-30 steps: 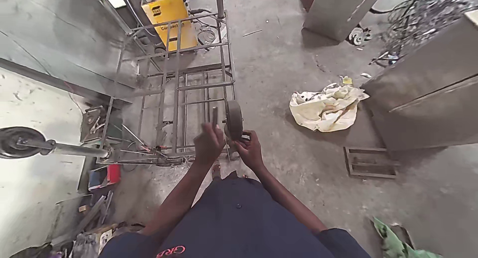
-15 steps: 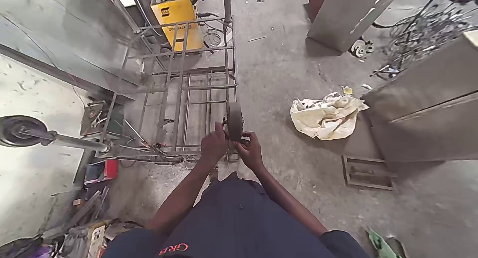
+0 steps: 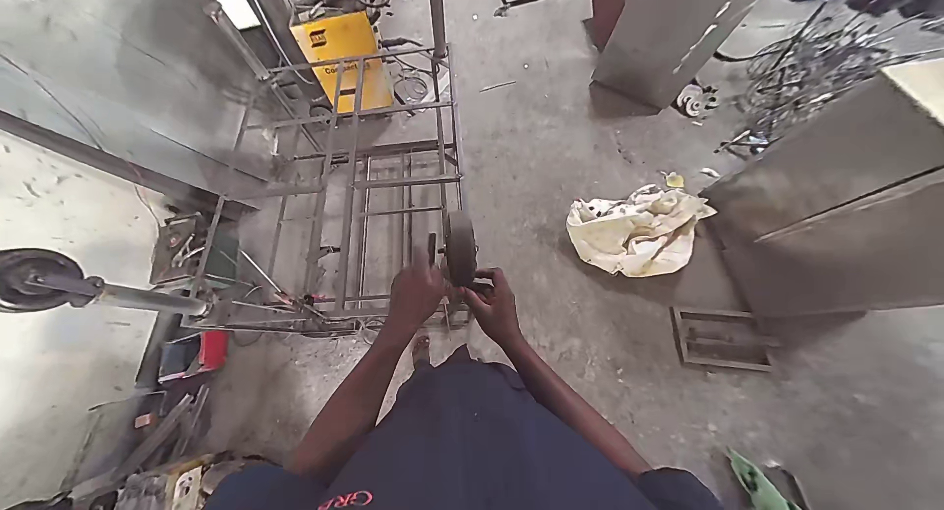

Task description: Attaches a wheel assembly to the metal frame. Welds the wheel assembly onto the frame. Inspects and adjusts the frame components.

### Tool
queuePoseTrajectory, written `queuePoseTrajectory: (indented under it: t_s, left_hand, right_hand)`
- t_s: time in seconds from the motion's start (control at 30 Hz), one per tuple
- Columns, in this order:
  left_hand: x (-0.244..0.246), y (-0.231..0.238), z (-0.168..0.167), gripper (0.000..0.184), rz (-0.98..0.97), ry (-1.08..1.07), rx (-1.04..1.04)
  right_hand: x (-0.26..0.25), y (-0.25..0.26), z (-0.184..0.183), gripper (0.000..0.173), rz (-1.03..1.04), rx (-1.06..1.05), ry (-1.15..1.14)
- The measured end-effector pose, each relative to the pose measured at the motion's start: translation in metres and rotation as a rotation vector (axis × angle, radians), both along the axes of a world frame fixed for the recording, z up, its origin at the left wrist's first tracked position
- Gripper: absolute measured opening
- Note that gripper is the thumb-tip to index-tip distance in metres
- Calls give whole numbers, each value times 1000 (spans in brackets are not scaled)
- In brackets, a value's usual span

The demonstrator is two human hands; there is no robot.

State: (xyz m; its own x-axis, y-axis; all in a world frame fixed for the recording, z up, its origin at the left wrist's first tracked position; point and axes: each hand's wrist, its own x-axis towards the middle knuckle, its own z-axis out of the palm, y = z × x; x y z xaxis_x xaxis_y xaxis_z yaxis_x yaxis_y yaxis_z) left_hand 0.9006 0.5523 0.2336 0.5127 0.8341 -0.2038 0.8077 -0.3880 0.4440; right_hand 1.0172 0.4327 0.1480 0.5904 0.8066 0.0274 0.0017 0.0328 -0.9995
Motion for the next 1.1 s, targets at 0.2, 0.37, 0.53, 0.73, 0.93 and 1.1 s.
queuePoseTrajectory:
  t_s: [0.2, 0.37, 0.53, 0.73, 0.93, 1.1]
  left_hand:
    - [-28, 8, 2, 24, 138, -755, -483]
    - [-36, 6, -8, 26, 141, -917, -622]
    - [-45, 6, -10, 25, 104, -991, -651]
    - [-51, 5, -12, 25, 105, -1060, -694]
    - [-52, 4, -14, 28, 97, -1065, -727]
    - [-51, 2, -18, 24, 101, -1046, -715]
  right_hand:
    - [-5, -2, 1, 46, -23, 7, 18]
    - [-7, -3, 3, 47, -31, -10, -2]
    - [-7, -3, 4, 48, -26, -5, 2]
    - [-9, -5, 3, 47, -37, -11, -1]
    - [-8, -8, 0, 43, -43, 24, 18]
    - [-5, -11, -4, 39, -47, 8, 23]
